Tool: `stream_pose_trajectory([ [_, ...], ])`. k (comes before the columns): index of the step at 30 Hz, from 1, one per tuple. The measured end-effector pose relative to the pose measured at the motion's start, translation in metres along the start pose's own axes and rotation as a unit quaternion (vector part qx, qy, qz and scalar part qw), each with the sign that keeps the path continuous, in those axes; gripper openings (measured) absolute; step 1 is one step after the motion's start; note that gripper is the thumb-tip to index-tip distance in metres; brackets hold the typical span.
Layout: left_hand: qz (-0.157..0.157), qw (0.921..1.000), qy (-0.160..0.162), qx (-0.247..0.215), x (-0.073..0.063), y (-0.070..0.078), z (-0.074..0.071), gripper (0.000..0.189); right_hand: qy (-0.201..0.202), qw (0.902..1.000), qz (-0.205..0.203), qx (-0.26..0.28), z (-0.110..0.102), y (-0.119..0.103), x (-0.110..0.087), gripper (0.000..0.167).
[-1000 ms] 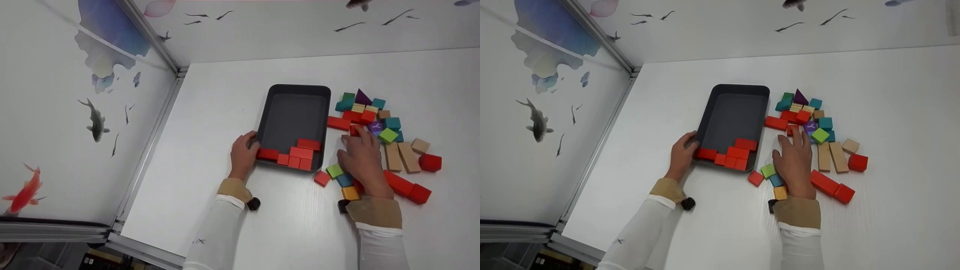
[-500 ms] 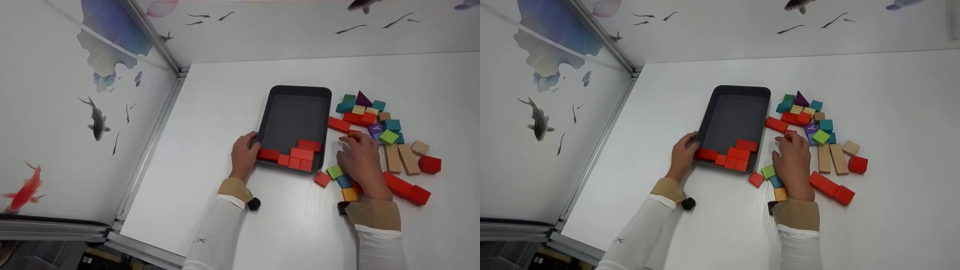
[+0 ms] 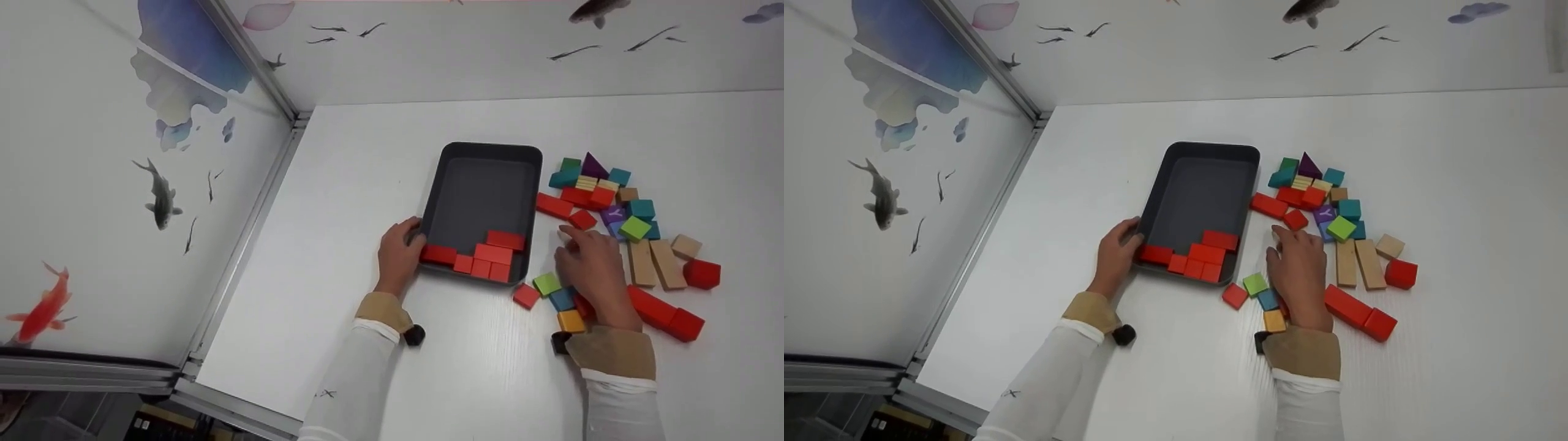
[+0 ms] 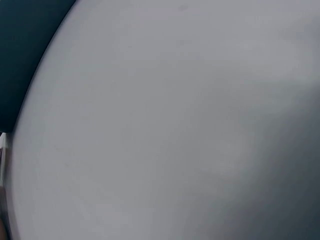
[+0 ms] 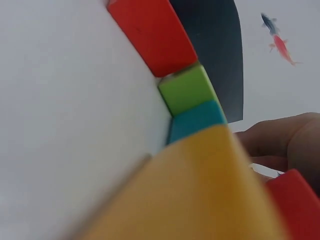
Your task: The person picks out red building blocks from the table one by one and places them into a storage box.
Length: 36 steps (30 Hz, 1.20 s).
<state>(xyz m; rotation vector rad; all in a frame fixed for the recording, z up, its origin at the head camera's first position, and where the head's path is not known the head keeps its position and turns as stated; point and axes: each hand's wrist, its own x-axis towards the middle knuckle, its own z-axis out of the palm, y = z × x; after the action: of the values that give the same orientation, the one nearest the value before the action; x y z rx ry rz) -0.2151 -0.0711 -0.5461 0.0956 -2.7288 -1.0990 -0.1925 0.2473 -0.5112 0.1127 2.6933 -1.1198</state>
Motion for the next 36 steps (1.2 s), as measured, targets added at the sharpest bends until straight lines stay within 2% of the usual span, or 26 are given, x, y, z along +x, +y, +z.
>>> stream_pose_trajectory([
  [4,0.004,1.0000,0.007,-0.004,0.0014,0.0016,-0.0014,0.035,0.043,0.9986,-0.003,0.032,-0.0001,-0.0003,0.0014,0.059],
  [6,0.002,1.0000,0.005,-0.002,0.0010,0.0016,-0.0013,0.035,0.051,0.9982,-0.019,0.025,0.0012,0.0011,0.0019,0.063],
  [10,-0.003,1.0000,0.001,0.005,-0.0003,0.0003,0.0002,0.035,0.024,0.9963,-0.071,-0.040,0.0051,0.0043,0.0032,0.069],
  [13,0.000,1.0000,0.004,0.004,-0.0003,0.0009,-0.0001,0.035,0.007,0.9931,-0.091,-0.074,0.0061,0.0043,0.0042,0.067],
  [24,-0.001,1.0000,-0.002,0.001,-0.0014,0.0004,0.0001,0.035,-0.006,0.9955,-0.057,-0.076,0.0043,0.0020,0.0027,0.061],
  [28,0.002,1.0000,0.004,-0.004,-0.0019,0.0009,-0.0004,0.034,0.003,0.9959,-0.053,-0.073,0.0031,0.0006,0.0022,0.062],
  [34,-0.001,1.0000,0.003,0.002,-0.0025,0.0010,-0.0001,0.034,0.024,0.9983,-0.051,-0.015,0.0007,0.0050,0.0033,0.068],
  [36,-0.003,1.0000,0.003,0.005,-0.0032,0.0002,0.0001,0.034,0.020,0.9979,-0.059,-0.016,0.0007,0.0078,0.0039,0.069],
])
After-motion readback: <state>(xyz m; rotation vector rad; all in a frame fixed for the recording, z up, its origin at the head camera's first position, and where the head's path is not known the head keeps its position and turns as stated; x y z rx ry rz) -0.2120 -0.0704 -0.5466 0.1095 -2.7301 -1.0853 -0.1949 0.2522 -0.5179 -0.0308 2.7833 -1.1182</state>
